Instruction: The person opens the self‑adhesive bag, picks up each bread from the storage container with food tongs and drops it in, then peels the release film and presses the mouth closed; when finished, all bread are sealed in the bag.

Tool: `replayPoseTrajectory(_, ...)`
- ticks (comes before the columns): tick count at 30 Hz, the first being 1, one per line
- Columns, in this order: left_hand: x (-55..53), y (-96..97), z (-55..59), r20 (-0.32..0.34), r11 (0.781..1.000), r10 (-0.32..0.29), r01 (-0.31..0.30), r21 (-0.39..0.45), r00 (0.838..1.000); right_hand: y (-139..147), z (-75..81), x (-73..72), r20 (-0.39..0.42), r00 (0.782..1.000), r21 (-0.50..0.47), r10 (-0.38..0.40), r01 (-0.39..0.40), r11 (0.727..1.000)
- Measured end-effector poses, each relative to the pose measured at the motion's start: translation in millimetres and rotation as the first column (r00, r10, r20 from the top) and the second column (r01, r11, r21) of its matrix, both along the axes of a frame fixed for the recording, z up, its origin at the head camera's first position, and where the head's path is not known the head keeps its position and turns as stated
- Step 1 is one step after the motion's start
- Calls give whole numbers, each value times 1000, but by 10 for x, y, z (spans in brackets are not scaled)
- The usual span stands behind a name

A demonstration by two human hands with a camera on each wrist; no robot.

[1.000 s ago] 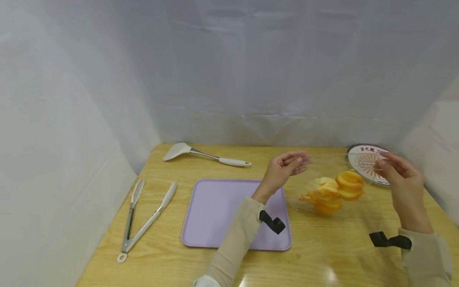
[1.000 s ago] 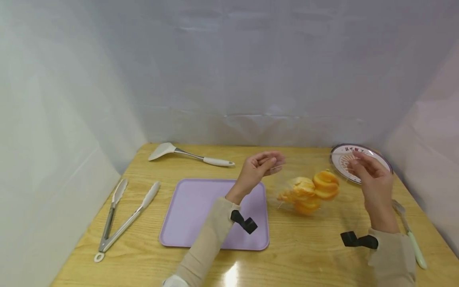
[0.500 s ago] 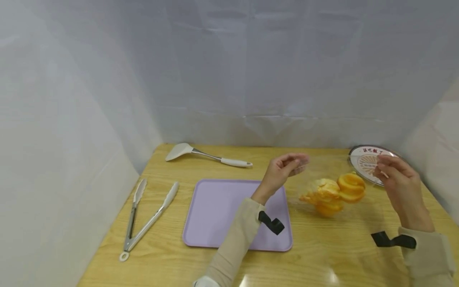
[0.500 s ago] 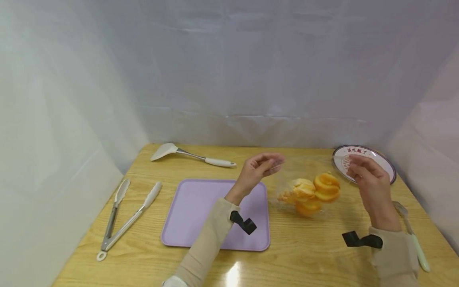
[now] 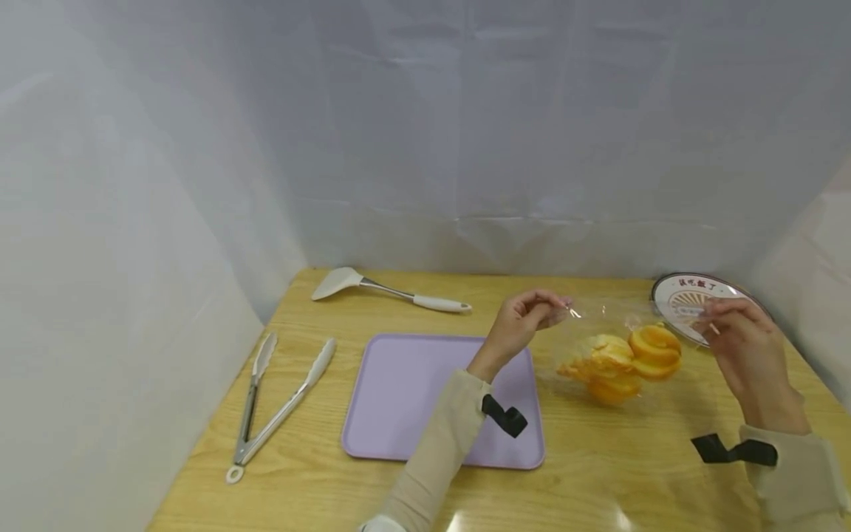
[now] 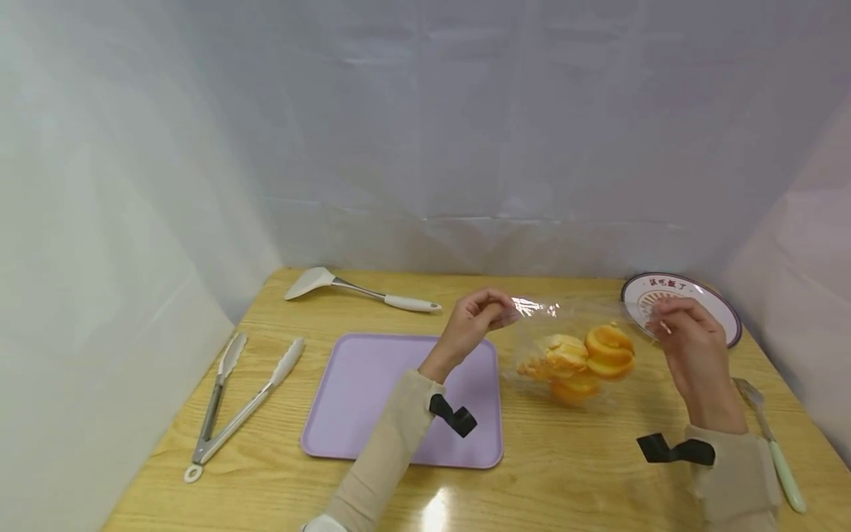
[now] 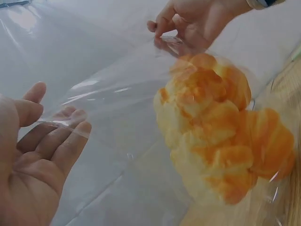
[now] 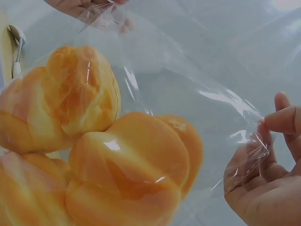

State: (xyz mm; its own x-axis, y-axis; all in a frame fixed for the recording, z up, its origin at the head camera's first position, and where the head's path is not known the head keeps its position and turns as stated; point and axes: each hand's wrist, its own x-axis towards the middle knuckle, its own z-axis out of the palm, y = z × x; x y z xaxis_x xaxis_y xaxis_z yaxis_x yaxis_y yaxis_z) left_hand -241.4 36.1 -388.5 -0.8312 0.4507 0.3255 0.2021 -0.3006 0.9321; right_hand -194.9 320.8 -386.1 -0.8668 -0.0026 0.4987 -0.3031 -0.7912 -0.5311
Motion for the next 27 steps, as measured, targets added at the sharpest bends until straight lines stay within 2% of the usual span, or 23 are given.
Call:
replayPoseTrajectory(6,13,-48,-21,-64,996,3,-9,-91,998,-6,31,7,85,993,53,-82,78,996)
replayPoseTrajectory(10,11,-69,-15,-91,995,-15,6,-99,996,4,32,3,97,992,61,-86,81,995)
replayPoseTrajectory(13,6,-70,-13,-106,996,-24,14,-93,994,14,16,-10,52,996,56,-72,69,996)
replayPoseTrajectory(17,6,-51,-22,-111,997,-17,9,-80,994,44,-18,-26,-43,999,73,1,2,997)
replayPoseTrajectory(20,7,-23,-35,-107,998,0,-6,-59,994,64,-40,-25,-92,996,171,-13,29,985)
replayPoseTrajectory(22,14,2,-37,-105,999,25,-29,-40,994,69,-46,-23,-125,992,205,-17,43,978)
replayPoseTrajectory(24,22,35,-33,-102,997,68,-71,-26,992,62,-48,-14,-153,985,254,-76,113,961)
replayPoseTrajectory(27,40,87,-15,-102,978,191,-198,-60,976,41,-49,-2,-183,973,267,-140,186,945)
